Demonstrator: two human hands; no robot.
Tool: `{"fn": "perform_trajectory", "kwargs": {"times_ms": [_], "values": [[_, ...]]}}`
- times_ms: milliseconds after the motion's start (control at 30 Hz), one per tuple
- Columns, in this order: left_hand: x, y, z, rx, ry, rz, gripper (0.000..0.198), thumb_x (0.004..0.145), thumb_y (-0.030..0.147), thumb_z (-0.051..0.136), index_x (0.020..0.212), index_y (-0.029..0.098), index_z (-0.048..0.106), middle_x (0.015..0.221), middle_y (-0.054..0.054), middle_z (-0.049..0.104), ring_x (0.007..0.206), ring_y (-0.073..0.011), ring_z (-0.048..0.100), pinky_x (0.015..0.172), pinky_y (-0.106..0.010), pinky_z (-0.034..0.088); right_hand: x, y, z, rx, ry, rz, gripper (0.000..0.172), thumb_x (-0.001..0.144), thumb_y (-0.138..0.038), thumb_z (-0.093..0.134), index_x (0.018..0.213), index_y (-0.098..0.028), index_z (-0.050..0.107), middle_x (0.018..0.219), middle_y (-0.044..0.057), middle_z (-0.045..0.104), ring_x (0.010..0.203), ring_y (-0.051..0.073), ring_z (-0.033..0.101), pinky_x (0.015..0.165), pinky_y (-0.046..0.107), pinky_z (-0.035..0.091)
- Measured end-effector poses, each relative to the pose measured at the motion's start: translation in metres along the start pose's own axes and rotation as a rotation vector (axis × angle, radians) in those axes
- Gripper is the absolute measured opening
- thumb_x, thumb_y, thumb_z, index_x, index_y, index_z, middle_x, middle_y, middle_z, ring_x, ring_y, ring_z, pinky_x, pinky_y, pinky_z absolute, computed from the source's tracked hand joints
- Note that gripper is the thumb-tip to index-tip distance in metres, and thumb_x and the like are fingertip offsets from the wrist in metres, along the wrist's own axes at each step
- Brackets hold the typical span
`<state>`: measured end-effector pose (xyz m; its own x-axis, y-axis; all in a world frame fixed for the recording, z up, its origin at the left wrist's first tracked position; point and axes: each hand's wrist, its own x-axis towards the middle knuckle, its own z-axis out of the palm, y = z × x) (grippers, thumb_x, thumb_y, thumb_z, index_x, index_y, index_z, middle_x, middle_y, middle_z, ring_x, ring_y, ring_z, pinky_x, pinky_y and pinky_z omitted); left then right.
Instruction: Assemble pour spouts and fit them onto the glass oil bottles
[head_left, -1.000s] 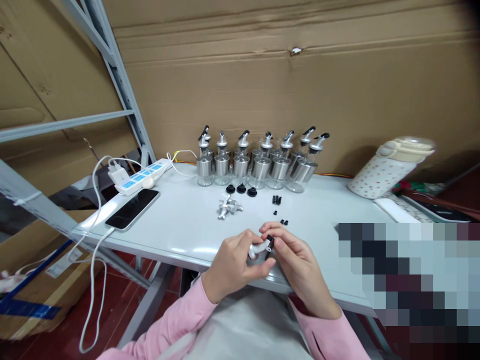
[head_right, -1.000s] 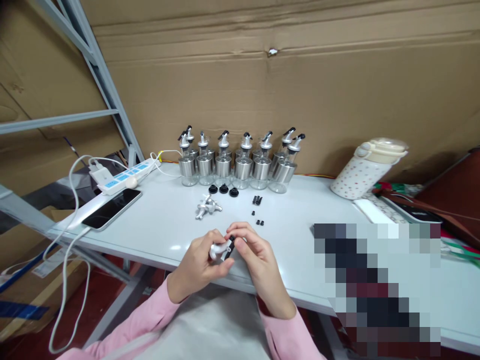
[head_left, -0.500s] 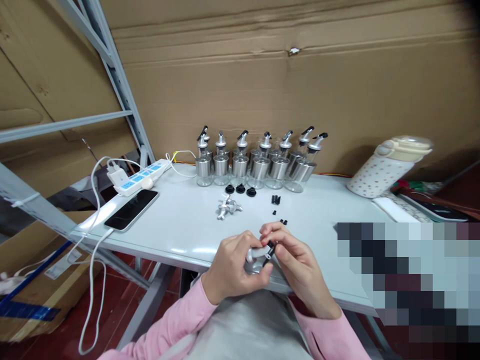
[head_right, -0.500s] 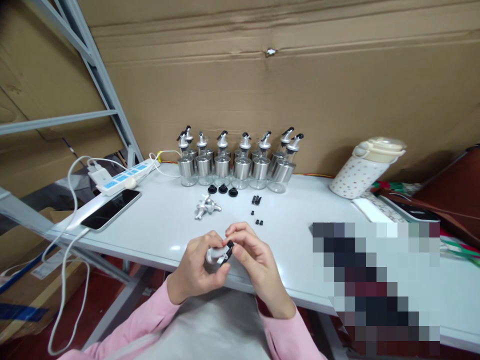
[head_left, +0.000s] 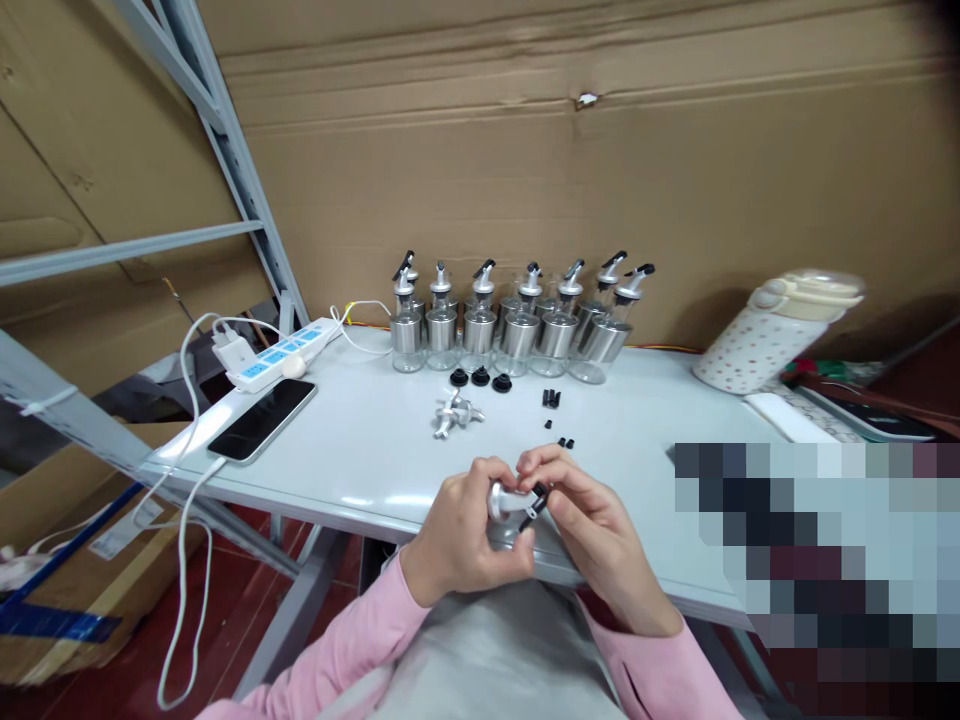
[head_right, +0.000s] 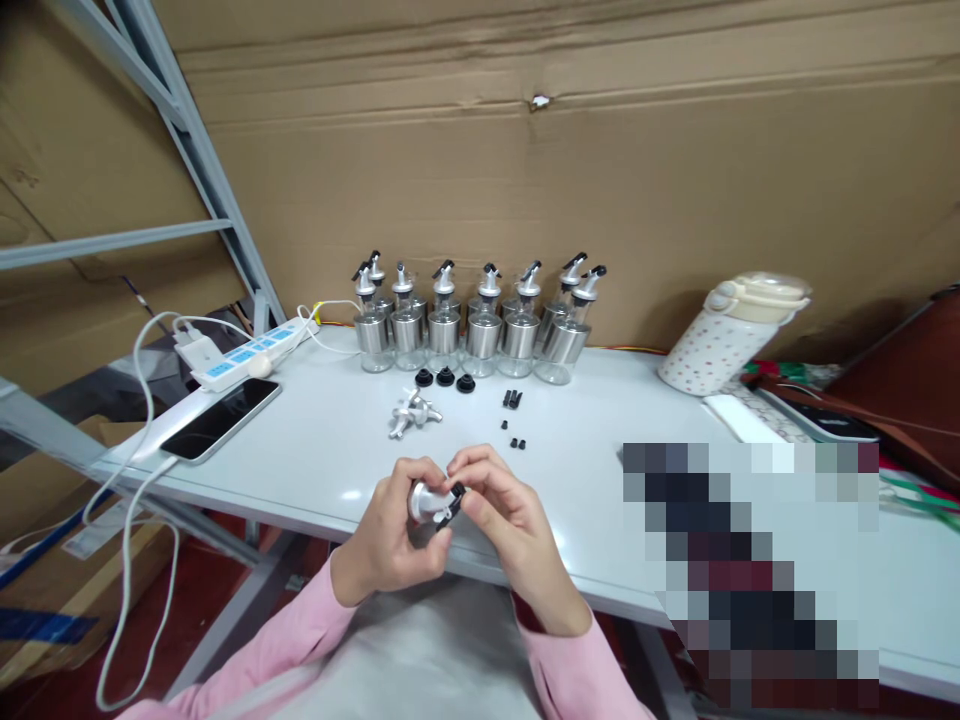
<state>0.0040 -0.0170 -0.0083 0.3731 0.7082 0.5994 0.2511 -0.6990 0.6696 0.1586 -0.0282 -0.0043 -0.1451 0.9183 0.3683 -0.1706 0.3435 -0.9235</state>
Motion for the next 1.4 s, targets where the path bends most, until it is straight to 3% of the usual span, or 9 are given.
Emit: {"fn": "perform_trajectory", "kwargs": {"times_ms": [200, 433, 633, 733, 833, 1000, 1100, 1267, 1400], "values": [[-0.001, -0.001, -0.003, -0.069, 0.027, -0.051, 0.023, 0.073, 0.026, 0.045, 0.094, 0.020, 0.036, 0.069, 0.003, 0.049, 0.046, -0.0075, 0.039, 0.047, -0.021, 0.035, 0.001, 0.000, 0.001, 0.029, -0.051, 0.011, 0.028, 0.078, -0.048, 0.060, 0.090, -0.024, 0.069, 0.094, 0.007, 0.054, 0.093, 0.020, 0.052, 0.081, 0.032, 0.045], [0.002, 0.001, 0.001, -0.009, 0.006, 0.034, 0.040, 0.061, 0.022, 0.052, 0.098, 0.020, 0.036, 0.068, 0.004, 0.048, 0.044, -0.0066, 0.037, 0.044, -0.020, 0.032, -0.001, -0.001, -0.001, -0.009, -0.027, 0.006, 0.024, 0.081, -0.044, 0.058, 0.080, -0.022, 0.067, 0.088, 0.006, 0.051, 0.086, 0.019, 0.051, 0.077, 0.030, 0.045], [0.003, 0.003, -0.003, -0.042, -0.055, -0.086, 0.035, 0.066, 0.025, 0.052, 0.097, 0.020, 0.037, 0.060, 0.008, 0.042, 0.041, -0.0070, 0.035, 0.044, -0.020, 0.030, 0.002, 0.000, 0.001, 0.021, -0.024, 0.035, 0.024, 0.081, -0.044, 0.058, 0.080, -0.022, 0.066, 0.089, 0.005, 0.052, 0.086, 0.017, 0.052, 0.079, 0.029, 0.044], [0.005, 0.006, -0.004, 0.015, -0.069, -0.134, 0.035, 0.069, 0.026, 0.052, 0.100, 0.019, 0.038, 0.070, 0.004, 0.050, 0.049, -0.0095, 0.043, 0.051, -0.023, 0.038, 0.003, 0.002, 0.003, 0.014, 0.052, 0.057, 0.024, 0.081, -0.045, 0.059, 0.077, -0.021, 0.063, 0.089, 0.004, 0.053, 0.086, 0.018, 0.053, 0.080, 0.030, 0.043], [0.006, 0.005, -0.003, 0.079, -0.064, -0.168, 0.037, 0.075, 0.026, 0.052, 0.108, 0.018, 0.038, 0.093, -0.005, 0.057, 0.072, -0.0159, 0.056, 0.068, -0.030, 0.046, 0.005, 0.005, 0.005, -0.001, 0.146, 0.070, 0.023, 0.080, -0.044, 0.060, 0.079, -0.021, 0.062, 0.091, 0.004, 0.056, 0.091, 0.018, 0.054, 0.084, 0.030, 0.043], [0.006, 0.001, -0.001, 0.045, -0.051, -0.203, 0.041, 0.084, 0.026, 0.051, 0.120, 0.017, 0.034, 0.111, -0.010, 0.055, 0.098, -0.0207, 0.056, 0.085, -0.035, 0.046, 0.006, 0.006, 0.007, 0.157, 0.237, 0.107, 0.021, 0.083, -0.045, 0.055, 0.085, -0.024, 0.059, 0.108, 0.005, 0.063, 0.103, 0.020, 0.056, 0.090, 0.036, 0.044], [0.007, 0.001, 0.000, 0.032, -0.043, -0.176, 0.034, 0.086, 0.023, 0.049, 0.118, 0.018, 0.039, 0.110, -0.008, 0.055, 0.097, -0.0188, 0.055, 0.087, -0.035, 0.046, 0.008, 0.002, 0.010, 0.312, 0.271, 0.158, 0.022, 0.083, -0.046, 0.055, 0.086, -0.025, 0.055, 0.103, 0.005, 0.067, 0.095, 0.020, 0.061, 0.080, 0.038, 0.049], [0.009, 0.002, -0.001, 0.079, -0.028, -0.155, 0.026, 0.084, 0.019, 0.048, 0.109, 0.018, 0.045, 0.103, -0.006, 0.052, 0.088, -0.0167, 0.054, 0.081, -0.033, 0.047, 0.012, 0.001, 0.007, 0.368, 0.514, 0.136, 0.019, 0.079, -0.042, 0.060, 0.082, -0.024, 0.056, 0.095, 0.003, 0.066, 0.091, 0.019, 0.061, 0.071, 0.032, 0.053], [0.008, 0.001, -0.001, 0.052, -0.008, -0.143, 0.025, 0.084, 0.017, 0.047, 0.109, 0.019, 0.045, 0.103, -0.006, 0.051, 0.089, -0.0158, 0.053, 0.077, -0.030, 0.046, 0.013, 0.003, 0.001, 0.420, 0.596, 0.168, 0.015, 0.076, -0.037, 0.059, 0.078, -0.022, 0.062, 0.091, 0.002, 0.061, 0.081, 0.014, 0.058, 0.066, 0.026, 0.052]]}}
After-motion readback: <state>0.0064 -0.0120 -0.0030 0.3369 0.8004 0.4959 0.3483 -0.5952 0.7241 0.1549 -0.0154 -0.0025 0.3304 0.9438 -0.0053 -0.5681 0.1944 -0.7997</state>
